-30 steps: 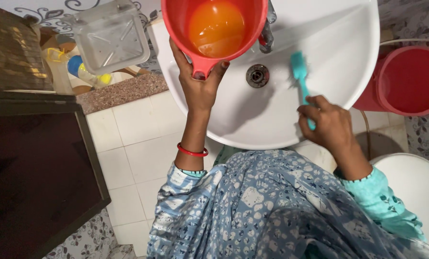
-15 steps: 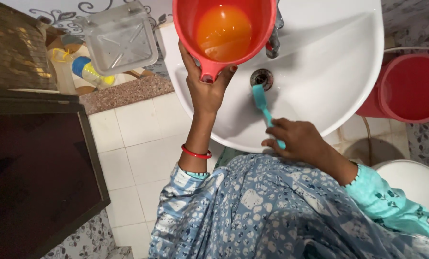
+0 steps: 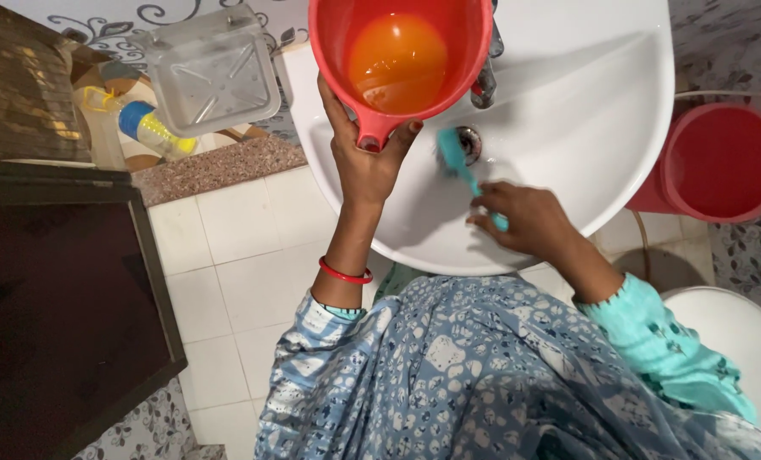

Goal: The person scrubs a white bathroom sink with a blue brush while holding a red bowl containing orange liquid. The person repeatedly pours liquid from the bowl into the sink and scrubs the basin and drain area.

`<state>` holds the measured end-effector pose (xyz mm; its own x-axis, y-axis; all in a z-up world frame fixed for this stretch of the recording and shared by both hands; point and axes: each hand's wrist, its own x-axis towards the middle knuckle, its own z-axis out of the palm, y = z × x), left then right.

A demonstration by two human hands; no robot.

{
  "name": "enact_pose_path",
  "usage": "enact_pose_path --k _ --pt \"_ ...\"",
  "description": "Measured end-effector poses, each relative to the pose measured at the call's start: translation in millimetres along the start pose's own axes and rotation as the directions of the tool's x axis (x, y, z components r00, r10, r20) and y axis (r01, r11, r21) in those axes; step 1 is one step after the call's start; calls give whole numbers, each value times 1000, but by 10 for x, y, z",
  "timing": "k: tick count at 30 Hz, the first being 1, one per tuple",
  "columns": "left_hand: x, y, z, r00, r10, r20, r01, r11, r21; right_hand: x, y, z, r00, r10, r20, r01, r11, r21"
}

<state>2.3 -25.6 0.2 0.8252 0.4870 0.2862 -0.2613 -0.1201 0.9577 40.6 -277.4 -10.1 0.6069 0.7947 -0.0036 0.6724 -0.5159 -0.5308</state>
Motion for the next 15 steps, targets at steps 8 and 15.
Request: enact_pose_path --k 8,15 --pt "37 41 -26 1000 -13 17 13 1000 22 -260 -98 124 996 -78 -35 78 997 -10" --pt "48 126 -69 994 -94 48 95 995 -10 -218 -316 175 994 111 15 -108 989 -103"
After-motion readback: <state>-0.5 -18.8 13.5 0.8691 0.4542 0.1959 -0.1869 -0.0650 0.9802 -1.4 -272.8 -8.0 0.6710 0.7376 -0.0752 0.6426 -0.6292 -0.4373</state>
